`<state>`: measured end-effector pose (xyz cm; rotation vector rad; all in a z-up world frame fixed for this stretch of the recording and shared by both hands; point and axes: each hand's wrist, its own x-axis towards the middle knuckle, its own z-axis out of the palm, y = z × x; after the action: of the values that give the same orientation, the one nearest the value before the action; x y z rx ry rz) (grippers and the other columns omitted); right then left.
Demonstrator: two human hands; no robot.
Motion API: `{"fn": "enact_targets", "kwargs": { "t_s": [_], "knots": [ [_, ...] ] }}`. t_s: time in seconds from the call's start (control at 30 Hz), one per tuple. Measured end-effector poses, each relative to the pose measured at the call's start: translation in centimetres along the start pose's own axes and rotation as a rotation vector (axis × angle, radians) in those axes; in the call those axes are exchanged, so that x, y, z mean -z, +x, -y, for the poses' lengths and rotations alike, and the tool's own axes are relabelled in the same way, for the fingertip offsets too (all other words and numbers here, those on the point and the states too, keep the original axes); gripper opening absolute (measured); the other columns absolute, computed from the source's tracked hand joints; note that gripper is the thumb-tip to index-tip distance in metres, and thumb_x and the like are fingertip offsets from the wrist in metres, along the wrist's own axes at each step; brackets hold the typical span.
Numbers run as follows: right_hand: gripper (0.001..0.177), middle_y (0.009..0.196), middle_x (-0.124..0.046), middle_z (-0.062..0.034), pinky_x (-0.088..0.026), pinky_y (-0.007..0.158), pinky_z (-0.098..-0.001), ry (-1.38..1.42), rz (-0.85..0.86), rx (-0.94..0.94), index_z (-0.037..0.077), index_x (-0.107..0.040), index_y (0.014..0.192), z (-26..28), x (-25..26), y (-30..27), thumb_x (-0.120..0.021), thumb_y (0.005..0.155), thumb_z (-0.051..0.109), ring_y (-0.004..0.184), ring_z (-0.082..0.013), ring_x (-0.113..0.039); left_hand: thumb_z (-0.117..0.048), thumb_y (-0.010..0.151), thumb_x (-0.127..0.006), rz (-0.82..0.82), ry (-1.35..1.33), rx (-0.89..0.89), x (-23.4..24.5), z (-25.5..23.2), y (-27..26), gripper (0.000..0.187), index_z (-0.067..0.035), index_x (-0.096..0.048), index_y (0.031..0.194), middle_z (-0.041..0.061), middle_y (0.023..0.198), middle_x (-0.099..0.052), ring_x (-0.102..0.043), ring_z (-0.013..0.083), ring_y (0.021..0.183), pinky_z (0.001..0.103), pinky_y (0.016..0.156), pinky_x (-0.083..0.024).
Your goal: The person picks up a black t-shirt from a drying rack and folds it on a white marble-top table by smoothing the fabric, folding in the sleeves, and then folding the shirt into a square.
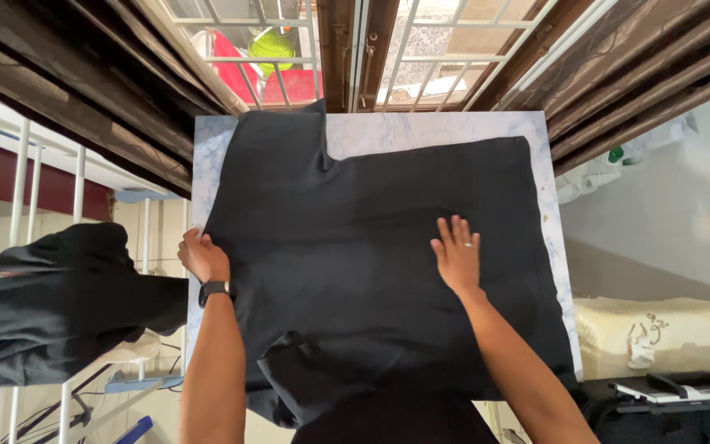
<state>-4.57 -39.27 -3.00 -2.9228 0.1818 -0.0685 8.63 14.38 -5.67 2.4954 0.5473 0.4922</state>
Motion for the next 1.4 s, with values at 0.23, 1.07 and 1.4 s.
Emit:
{"fn": "enact_targets", "kwargs": {
  "t_s": [0.23,1.07,1.4],
  "knots": [
    [0.056,0.163,-0.035,-0.0257,-0.021,0.116,-0.0696,0.016,-0.177,-0.355,0.009,-0.041,0.157,-0.1,0.5,1.8,-0.041,0.109,0.038,0.151,-0.0434,-0.029,-0.02,0.097,-0.066,-0.118,0.315,-0.39,2.4,-9.5,-2.6,0.037,-0.003,-0.061,0.129,0.018,0.134,-0.06,-0.052,0.0377,0.13,0.054,0.108,-0.04],
    [0.057,0.167,-0.032,-0.0209,-0.018,0.12,-0.0655,-0.044,-0.084,-0.186,0.013,-0.037,0.161,-9.6,0.0,12.6,-0.035,0.111,0.04,0.155,-0.0394,-0.025,-0.041,0.11,-0.034,0.308,0.376,-0.404,-7.1,-11.2,1.3,0.057,-0.017,-0.035,0.162,0.009,0.169,-0.029,-0.02,0.0269,0.157,0.058,0.123,-0.018],
    [0.052,0.169,-0.033,-0.0185,-0.021,0.124,-0.0646,-0.089,-0.076,-0.532,0.014,-0.038,0.163,-12.2,1.8,16.0,-0.048,0.112,0.018,0.159,-0.0359,-0.029,-0.021,0.105,-0.061,0.128,0.215,-0.261,-9.6,-11.1,6.6,0.03,-0.01,-0.053,0.132,0.015,0.158,-0.047,-0.033,0.0346,0.154,0.057,0.124,-0.026]
  ]
}}
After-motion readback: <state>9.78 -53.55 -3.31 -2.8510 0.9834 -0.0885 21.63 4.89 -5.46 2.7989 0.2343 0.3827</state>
